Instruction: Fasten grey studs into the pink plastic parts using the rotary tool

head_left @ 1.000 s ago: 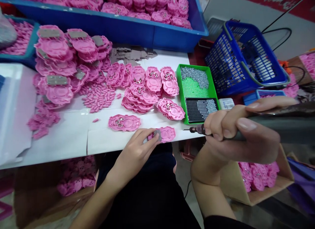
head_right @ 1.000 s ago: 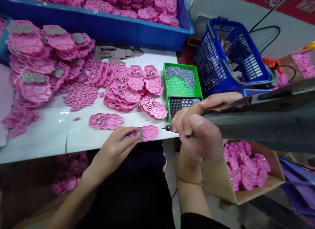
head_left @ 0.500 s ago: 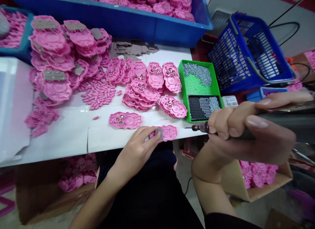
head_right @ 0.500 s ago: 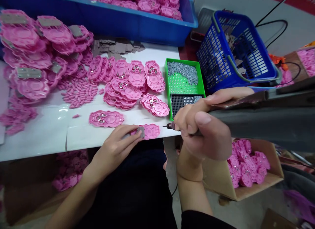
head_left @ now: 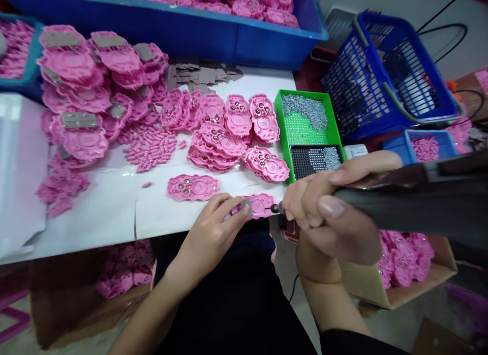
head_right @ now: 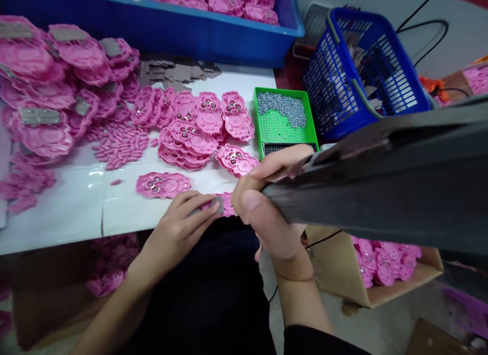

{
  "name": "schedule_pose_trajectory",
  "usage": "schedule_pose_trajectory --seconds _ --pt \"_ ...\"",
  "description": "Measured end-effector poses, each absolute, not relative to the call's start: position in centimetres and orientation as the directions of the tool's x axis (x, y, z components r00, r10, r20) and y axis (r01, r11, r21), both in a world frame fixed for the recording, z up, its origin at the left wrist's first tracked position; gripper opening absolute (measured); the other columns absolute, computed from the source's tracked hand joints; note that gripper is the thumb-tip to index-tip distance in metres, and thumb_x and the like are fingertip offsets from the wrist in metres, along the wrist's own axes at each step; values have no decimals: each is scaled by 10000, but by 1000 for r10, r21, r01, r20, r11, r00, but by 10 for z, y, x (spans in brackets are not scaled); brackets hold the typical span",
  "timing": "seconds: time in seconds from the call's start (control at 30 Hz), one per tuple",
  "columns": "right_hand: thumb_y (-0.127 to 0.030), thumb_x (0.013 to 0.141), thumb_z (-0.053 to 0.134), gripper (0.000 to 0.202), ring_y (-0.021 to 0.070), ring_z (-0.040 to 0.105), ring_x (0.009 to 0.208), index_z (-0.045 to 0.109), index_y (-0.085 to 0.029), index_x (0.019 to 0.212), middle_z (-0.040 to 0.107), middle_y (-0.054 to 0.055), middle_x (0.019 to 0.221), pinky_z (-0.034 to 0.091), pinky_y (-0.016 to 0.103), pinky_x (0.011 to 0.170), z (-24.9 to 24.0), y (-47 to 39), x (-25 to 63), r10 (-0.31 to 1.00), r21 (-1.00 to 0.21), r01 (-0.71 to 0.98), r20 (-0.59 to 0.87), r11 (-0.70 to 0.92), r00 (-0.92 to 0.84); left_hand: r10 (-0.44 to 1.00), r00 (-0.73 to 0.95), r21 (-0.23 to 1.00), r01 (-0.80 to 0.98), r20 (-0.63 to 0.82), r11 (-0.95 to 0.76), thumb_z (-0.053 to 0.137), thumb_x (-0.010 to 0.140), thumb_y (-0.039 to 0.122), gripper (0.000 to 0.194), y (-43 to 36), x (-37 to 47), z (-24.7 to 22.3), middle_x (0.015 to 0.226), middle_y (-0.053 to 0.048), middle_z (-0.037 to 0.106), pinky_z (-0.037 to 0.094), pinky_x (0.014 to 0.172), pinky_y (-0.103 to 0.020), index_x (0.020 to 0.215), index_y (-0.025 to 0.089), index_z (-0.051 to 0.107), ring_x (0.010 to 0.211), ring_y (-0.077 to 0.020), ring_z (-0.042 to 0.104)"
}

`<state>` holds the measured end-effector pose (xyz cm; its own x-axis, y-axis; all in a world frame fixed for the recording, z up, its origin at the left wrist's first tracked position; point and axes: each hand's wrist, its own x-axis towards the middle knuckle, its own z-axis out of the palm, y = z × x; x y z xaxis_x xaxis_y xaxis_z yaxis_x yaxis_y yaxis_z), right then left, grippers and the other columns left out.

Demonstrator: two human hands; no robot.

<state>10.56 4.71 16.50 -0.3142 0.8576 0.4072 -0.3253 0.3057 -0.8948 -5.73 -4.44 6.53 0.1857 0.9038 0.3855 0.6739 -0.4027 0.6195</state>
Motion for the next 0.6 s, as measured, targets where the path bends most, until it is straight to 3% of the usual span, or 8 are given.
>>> schedule_pose_trajectory --seconds 0.1,0.3,0.6 --pt "-211 917 653 216 125 486 438 532 -337 1045 475 -95 571 492 304 498 157 40 106 858 -937 -253 327 241 -395 893 181 631 650 413 -423 651 999 127 193 -44 -57 65 1214 -130 716 601 994 -459 1190 154 660 1181 -272 629" --pt "-510 857 746 334 159 477 432 488 -326 961 520 -78 566 428 339 460 135 47 87 937 -964 -175 243 203 -251 897 176 671 610 405 -422 625 1017 129 231 -45 -55 64 1233 -128 699 609 1006 -428 1243 176 636 1180 -252 663" --pt "-429 833 799 348 92 385 382 485 -290 890 431 -99 551 395 292 419 131 60 78 921 -953 -287 198 100 -337 899 197 683 592 391 -427 590 1036 141 225 -46 -58 62 1318 -135 680 594 1079 -435 1254 155 642 1267 -262 637"
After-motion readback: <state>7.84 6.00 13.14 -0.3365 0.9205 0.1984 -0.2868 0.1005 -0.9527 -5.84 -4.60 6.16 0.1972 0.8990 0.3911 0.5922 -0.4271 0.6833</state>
